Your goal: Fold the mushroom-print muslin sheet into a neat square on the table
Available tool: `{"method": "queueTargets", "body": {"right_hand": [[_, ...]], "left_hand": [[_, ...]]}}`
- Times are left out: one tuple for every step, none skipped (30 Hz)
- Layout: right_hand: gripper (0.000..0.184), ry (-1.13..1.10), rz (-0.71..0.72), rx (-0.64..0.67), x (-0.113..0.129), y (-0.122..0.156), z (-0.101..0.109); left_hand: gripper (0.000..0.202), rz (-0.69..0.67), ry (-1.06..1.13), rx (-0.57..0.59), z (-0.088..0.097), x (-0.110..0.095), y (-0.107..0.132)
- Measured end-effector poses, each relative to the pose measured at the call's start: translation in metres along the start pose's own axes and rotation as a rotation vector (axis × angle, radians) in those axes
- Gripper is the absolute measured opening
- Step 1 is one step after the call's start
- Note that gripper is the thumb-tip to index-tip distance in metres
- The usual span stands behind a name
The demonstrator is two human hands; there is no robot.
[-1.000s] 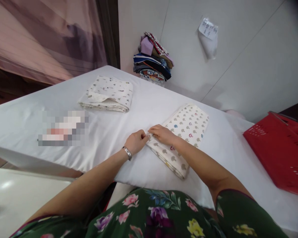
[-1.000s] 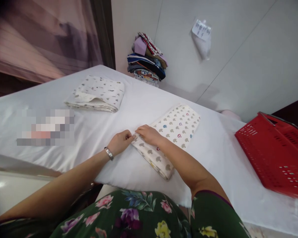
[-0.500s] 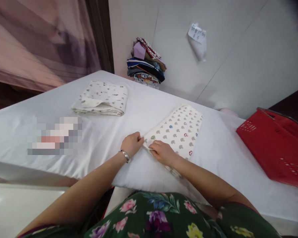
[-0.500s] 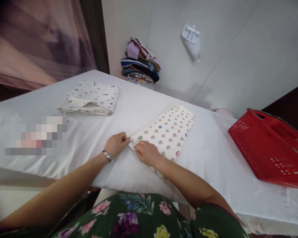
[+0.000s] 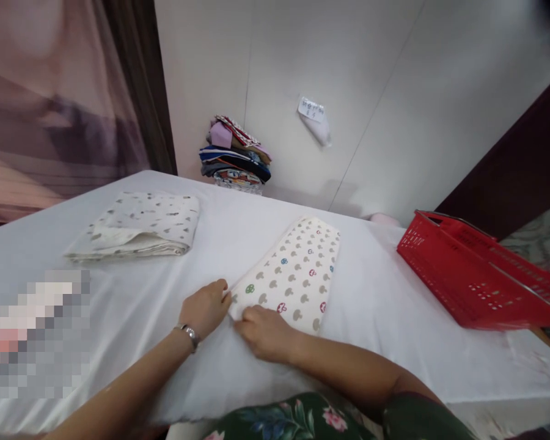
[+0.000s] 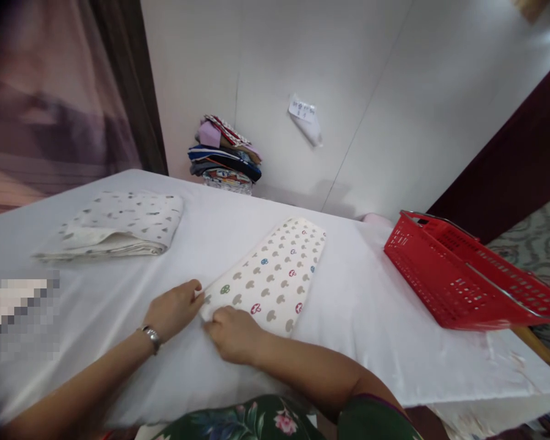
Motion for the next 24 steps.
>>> {"method": "queueTargets", "body": {"right_hand": [[0.009, 0.037, 0.012, -0.009, 0.000, -0.001, -0.002], [0.008, 0.059, 0.025, -0.024, 0.001, -0.003, -0.004], [0.008, 0.067, 0.035, -0.044, 0.001, -0.004, -0.007], [0.008, 0.064, 0.044, -0.062, 0.000, -0.005, -0.008], [0.009, 0.050, 0.054, -0.075, 0.000, -0.005, -0.010], [0.010, 0.028, 0.067, -0.082, 0.000, -0.005, -0.011], [0.012, -0.003, 0.078, -0.087, -0.001, -0.004, -0.011], [0.014, -0.047, 0.089, -0.097, -0.002, -0.002, -0.010], [0.017, -0.113, 0.109, -0.112, -0.003, 0.001, -0.008], [0.019, -0.205, 0.136, -0.132, -0.005, 0.005, -0.005], [0.022, -0.319, 0.164, -0.154, -0.009, 0.009, 0.000], [0.024, -0.447, 0.180, -0.176, -0.015, 0.014, 0.005], [0.024, -0.569, 0.181, -0.203, -0.023, 0.019, 0.011], [0.024, -0.665, 0.157, -0.235, -0.034, 0.024, 0.018], [0.024, -0.723, 0.101, -0.272, -0.049, 0.028, 0.024], [0.025, -0.734, 0.023, -0.311, -0.066, 0.030, 0.030], [0.025, -0.705, -0.074, -0.348, -0.086, 0.032, 0.036], [0.026, -0.651, -0.178, -0.367, -0.108, 0.031, 0.041], [0.027, -0.587, -0.279, -0.372, -0.131, 0.029, 0.045], [0.029, -0.519, -0.396, -0.379, -0.156, 0.027, 0.047], [0.031, -0.452, -0.506, -0.357, -0.180, 0.023, 0.049], [0.033, -0.378, -0.612, -0.333, -0.203, 0.018, 0.050], [0.035, -0.296, -0.697, -0.301, -0.225, 0.014, 0.050], [0.036, -0.226, -0.748, -0.271, -0.245, 0.009, 0.051]], "left_hand": [[0.023, -0.055, -0.033, -0.042, 0.005, -0.007, -0.002], [0.024, -0.121, -0.045, -0.087, 0.010, -0.015, -0.004], [0.025, -0.199, -0.034, -0.125, 0.013, -0.025, -0.008], [0.028, -0.285, -0.005, -0.146, 0.014, -0.035, -0.012], [0.031, -0.377, 0.033, -0.146, 0.013, -0.045, -0.018], [0.034, -0.464, 0.065, -0.126, 0.008, -0.054, -0.024], [0.038, -0.525, 0.081, -0.090, 0.002, -0.061, -0.030], [0.042, -0.548, 0.076, -0.042, -0.006, -0.064, -0.038], [0.047, -0.539, 0.058, 0.013, -0.016, -0.066, -0.044], [0.052, -0.509, 0.034, 0.063, -0.025, -0.064, -0.051], [0.057, -0.474, 0.013, 0.100, -0.034, -0.062, -0.056], [0.061, -0.446, -0.001, 0.122, -0.041, -0.058, -0.060], [0.063, -0.434, -0.008, 0.128, -0.047, -0.055, -0.062], [0.064, -0.436, -0.011, 0.126, -0.051, -0.052, -0.063], [0.064, -0.440, -0.014, 0.119, -0.053, -0.050, -0.064], [0.064, -0.440, -0.018, 0.111, -0.055, -0.049, -0.063], [0.064, -0.437, -0.022, 0.105, -0.055, -0.049, -0.062], [0.064, -0.431, -0.026, 0.101, -0.055, -0.049, -0.061], [0.064, -0.424, -0.027, 0.097, -0.055, -0.050, -0.060], [0.064, -0.417, -0.028, 0.092, -0.054, -0.051, -0.059], [0.064, -0.411, -0.026, 0.086, -0.054, -0.051, -0.058], [0.063, -0.409, -0.024, 0.081, -0.054, -0.052, -0.057], [0.063, -0.411, -0.021, 0.076, -0.053, -0.052, -0.057], [0.062, -0.415, -0.015, 0.067, -0.054, -0.051, -0.056]]}}
Point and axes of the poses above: each hand's wrist, its own y-axis away from the middle knuckle, its own z-axis out of the back of the hand, x = y × z, the point moved 2 cm from there along -y, towards the middle knuckle, and after that the axes turned 7 degrees about z, right-handed, at the moved point
